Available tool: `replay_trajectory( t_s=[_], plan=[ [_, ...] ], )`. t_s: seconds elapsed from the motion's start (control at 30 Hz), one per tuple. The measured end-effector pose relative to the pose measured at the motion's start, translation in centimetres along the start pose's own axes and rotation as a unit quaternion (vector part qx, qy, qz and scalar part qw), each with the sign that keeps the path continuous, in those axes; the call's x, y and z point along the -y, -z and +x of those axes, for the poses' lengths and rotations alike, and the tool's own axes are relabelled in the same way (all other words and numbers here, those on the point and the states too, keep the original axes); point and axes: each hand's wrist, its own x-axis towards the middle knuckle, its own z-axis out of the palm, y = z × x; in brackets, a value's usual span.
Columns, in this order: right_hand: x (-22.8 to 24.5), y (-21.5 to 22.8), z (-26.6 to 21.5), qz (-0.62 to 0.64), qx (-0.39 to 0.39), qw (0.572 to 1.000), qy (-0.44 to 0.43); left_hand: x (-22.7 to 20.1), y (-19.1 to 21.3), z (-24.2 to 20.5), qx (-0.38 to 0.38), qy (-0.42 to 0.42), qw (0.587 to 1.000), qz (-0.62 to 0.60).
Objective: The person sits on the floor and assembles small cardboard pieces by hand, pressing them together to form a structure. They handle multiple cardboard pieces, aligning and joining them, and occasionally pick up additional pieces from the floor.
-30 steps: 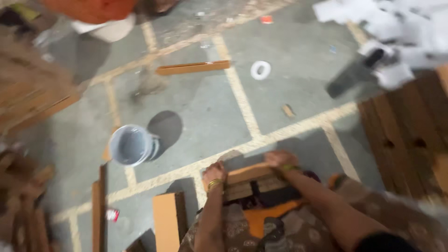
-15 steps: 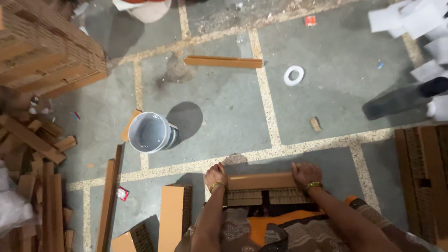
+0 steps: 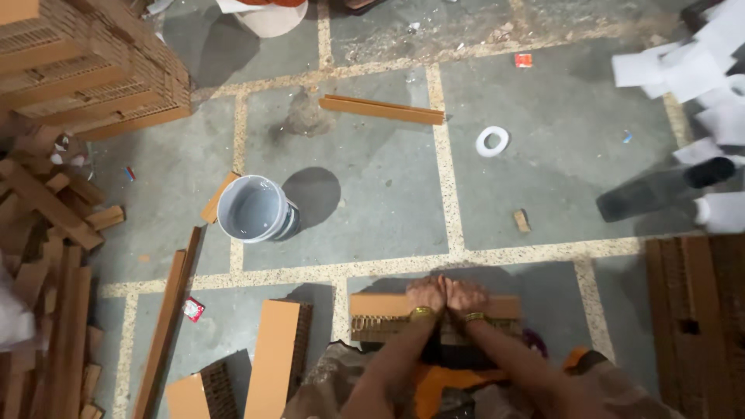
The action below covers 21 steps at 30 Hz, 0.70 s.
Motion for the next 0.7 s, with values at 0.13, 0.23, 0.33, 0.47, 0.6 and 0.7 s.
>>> replay_trajectory(
  t_s=[0.13, 0.23, 0.33, 0.47, 0.6, 0.7],
  plan=[
    [-0.1, -2.2, 0.3, -0.002, -0.138, 0.989, 0.054, 0.6, -1.9, 1.1, -0.063, 0.007, 0.995, 0.078],
    [0.5, -2.9, -0.4, 0.014, -0.174, 0.985, 0.014, 0.7, -2.8, 2.0, -0.126, 0.004, 0.99, 0.057],
    [0.4, -2.3, -0.1, 0.017, -0.058, 0.998, 0.001, 1.4, -3.6, 2.6, -0.16, -0.008, 0.986, 0.053],
    [1.1, -0.4, -1.0, 0.02, -0.169, 0.985, 0.023, 1.3, -3.5, 2.5, -0.127, -0.012, 0.989, 0.076],
    [1.1, 1.4, 0.0, 0.01, 0.03, 1.0, -0.004, 2.8, -3.4, 1.8, -0.123, -0.015, 0.987, 0.107],
    [-2.2, 2.6, 0.0, 0.073, 0.117, 0.988, -0.069, 8.9, -1.4, 1.8, -0.197, 0.111, 0.963, 0.149]
  ],
)
